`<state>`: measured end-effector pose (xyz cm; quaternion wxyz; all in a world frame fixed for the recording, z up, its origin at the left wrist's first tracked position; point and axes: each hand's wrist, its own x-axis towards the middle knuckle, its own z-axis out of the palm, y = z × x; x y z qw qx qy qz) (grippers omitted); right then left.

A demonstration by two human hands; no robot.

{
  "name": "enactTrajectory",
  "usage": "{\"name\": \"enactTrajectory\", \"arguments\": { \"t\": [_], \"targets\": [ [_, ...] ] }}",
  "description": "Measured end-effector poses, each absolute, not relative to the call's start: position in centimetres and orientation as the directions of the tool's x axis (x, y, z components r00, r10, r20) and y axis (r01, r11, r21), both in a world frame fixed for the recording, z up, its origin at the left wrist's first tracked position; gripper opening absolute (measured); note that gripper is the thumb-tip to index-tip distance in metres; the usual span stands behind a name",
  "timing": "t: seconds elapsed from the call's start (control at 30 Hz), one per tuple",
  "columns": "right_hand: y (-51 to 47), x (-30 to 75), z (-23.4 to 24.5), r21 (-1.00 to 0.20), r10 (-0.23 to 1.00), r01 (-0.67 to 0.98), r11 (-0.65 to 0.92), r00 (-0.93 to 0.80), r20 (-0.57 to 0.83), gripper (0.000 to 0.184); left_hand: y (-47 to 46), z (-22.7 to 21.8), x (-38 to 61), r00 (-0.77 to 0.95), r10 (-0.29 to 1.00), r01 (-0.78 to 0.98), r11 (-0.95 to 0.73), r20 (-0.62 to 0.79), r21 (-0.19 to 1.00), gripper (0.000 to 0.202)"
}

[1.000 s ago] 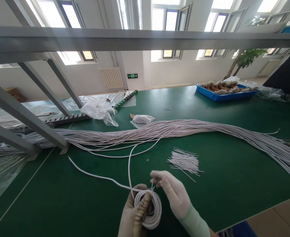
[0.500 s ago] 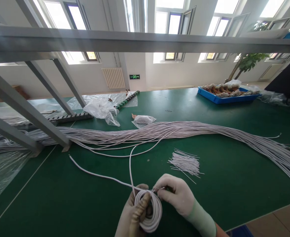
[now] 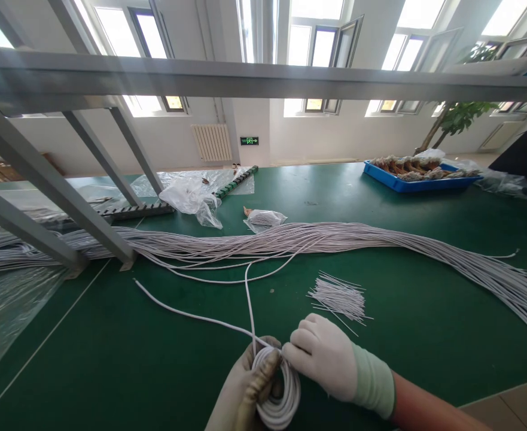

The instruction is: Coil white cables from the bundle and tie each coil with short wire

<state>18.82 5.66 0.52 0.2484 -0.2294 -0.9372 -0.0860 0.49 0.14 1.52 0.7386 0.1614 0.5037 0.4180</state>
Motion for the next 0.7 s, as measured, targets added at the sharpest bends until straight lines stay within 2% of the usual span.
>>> {"name": "enactTrajectory", "arguments": {
  "t": [0.1,0.17,0.23,0.3,0.37,0.43,0.47,0.53,0.57,0.63,0.7],
  "targets": [
    [5.9,19.0,0.2,0.036,0.382,0.501,0.865,-0.701,0.602,0.021,0.2,1.5,0.6,0.182,0.775,-0.475,0.608,-0.605,0.637,0.056],
    [5.9,19.3,0.4,-0.043,0.410,0.457,0.889,-0.748,0.522,0.014,0.4,1.3,0.6,0.193,0.787,-0.441,0.603,-0.586,0.665,0.059],
    [5.7,19.7,0.9,-0.186,0.438,0.396,0.899,-0.805,0.401,0.013,0.6,1.2,0.6,0.193,0.788,-0.354,0.612,-0.585,0.707,0.066],
    [5.3,19.7,1.2,-0.380,0.539,0.407,0.831,-0.759,0.365,0.018,0.7,1.4,0.7,0.147,0.808,-0.258,0.589,-0.571,0.766,0.071],
    [5.0,19.2,1.2,-0.614,0.712,0.445,0.652,-0.637,0.294,0.020,0.6,1.8,1.0,0.052,0.841,-0.159,0.540,-0.539,0.827,0.069],
    [5.0,18.4,0.8,-0.829,0.876,0.470,0.303,-0.481,0.047,0.022,0.4,2.2,1.5,-0.075,0.873,-0.049,0.479,-0.482,0.876,0.062],
    [5.0,17.9,0.6,-0.880,0.897,0.462,0.109,-0.428,-0.114,0.023,0.3,2.3,1.8,-0.129,0.890,0.016,0.442,-0.436,0.897,0.057],
    [5.2,17.2,0.3,-0.884,0.837,0.432,-0.179,-0.406,-0.368,0.023,0.0,2.3,2.1,-0.197,0.923,0.112,0.355,-0.329,0.928,0.050],
    [5.2,17.1,0.4,-0.872,0.791,0.420,-0.251,-0.431,-0.435,0.022,0.0,2.3,2.1,-0.219,0.929,0.129,0.330,-0.298,0.935,0.048],
    [5.3,17.2,0.9,-0.880,0.751,0.381,-0.284,-0.482,-0.451,0.026,0.0,2.3,1.8,-0.251,0.907,0.050,0.362,-0.340,0.931,0.050],
    [5.4,18.0,1.6,-0.927,0.826,0.339,-0.162,-0.468,-0.315,0.036,0.2,2.4,1.3,-0.244,0.854,-0.144,0.436,-0.459,0.888,0.058]
  ]
}}
